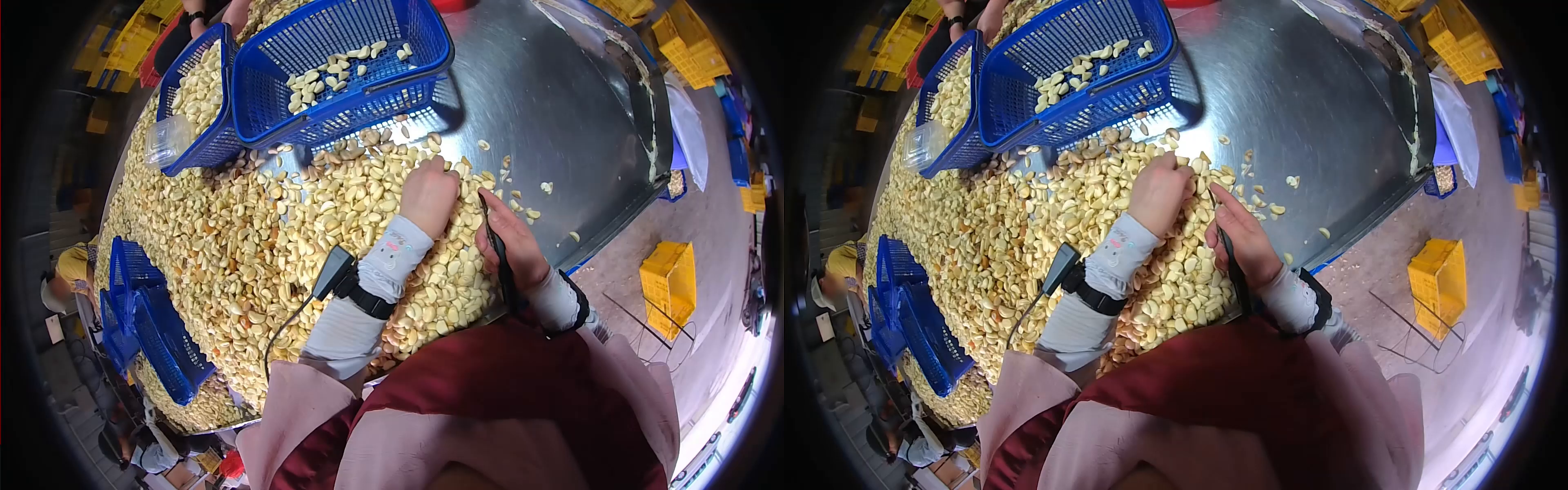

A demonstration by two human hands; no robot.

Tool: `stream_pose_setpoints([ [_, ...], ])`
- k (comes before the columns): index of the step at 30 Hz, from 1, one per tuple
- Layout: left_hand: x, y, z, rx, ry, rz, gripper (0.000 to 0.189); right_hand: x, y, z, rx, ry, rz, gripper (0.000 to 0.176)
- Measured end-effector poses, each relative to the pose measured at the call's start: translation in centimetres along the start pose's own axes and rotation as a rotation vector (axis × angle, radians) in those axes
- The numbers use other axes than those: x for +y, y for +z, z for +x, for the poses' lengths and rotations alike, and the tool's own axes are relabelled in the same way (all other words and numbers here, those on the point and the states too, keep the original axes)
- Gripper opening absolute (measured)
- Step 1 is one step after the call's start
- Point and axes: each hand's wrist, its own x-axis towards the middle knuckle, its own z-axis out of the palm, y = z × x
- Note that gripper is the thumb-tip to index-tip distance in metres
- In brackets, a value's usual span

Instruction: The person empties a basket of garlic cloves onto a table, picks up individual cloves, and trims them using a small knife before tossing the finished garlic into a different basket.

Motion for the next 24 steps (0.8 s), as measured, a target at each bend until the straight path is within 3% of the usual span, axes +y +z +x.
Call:
stream_pose_setpoints([
  [3,-0.2,0.1,-1.2,0.014,-0.106,-0.187,0.007,-0.4,-0.3,-0.1,-0.043,0.014,0.002,0.05],
  [6,-0.4,-0.7,-2.7,0.038,-0.349,-0.821,0.018,-0.7,-0.6,0.2,-0.092,-0.004,-0.068,0.049],
  [7,-0.3,-0.6,-3.4,0.032,-0.354,-0.815,0.018,-0.5,-0.6,0.2,-0.098,-0.011,-0.119,0.049],
  [9,0.3,-0.3,-4.8,0.195,-0.375,-1.321,0.018,-0.3,-0.4,0.2,-0.137,-0.011,-0.122,0.049],
  [11,0.9,-0.7,-6.1,0.18,-0.383,-1.445,0.02,-0.3,0.0,0.0,-0.181,-0.017,-0.133,0.049],
  [13,1.9,-1.4,-7.3,0.158,-0.573,-1.84,0.022,-0.3,0.6,-0.5,-0.231,-0.051,-0.194,0.049],
  [15,3.4,-1.9,-7.8,0.23,-0.605,-1.746,0.018,-0.9,0.9,-1.3,-0.263,-0.007,-0.223,0.053],
  [18,4.4,-2.4,-8.3,0.556,-0.336,-1.123,0.02,-1.0,1.1,-1.8,-0.293,-0.137,-0.545,0.058],
  [19,4.7,-2.8,-8.4,0.561,-0.335,-1.122,0.02,-1.1,1.1,-2.0,-0.297,-0.14,-0.548,0.058],
  [22,6.0,-4.0,-8.9,0.615,-0.238,-0.716,0.016,-0.7,1.0,-2.6,-0.29,-0.26,-0.612,0.054],
  [24,6.9,-3.9,-9.2,0.601,-0.26,-0.791,0.016,0.5,0.4,-1.9,-0.237,-0.646,-0.775,0.051],
])
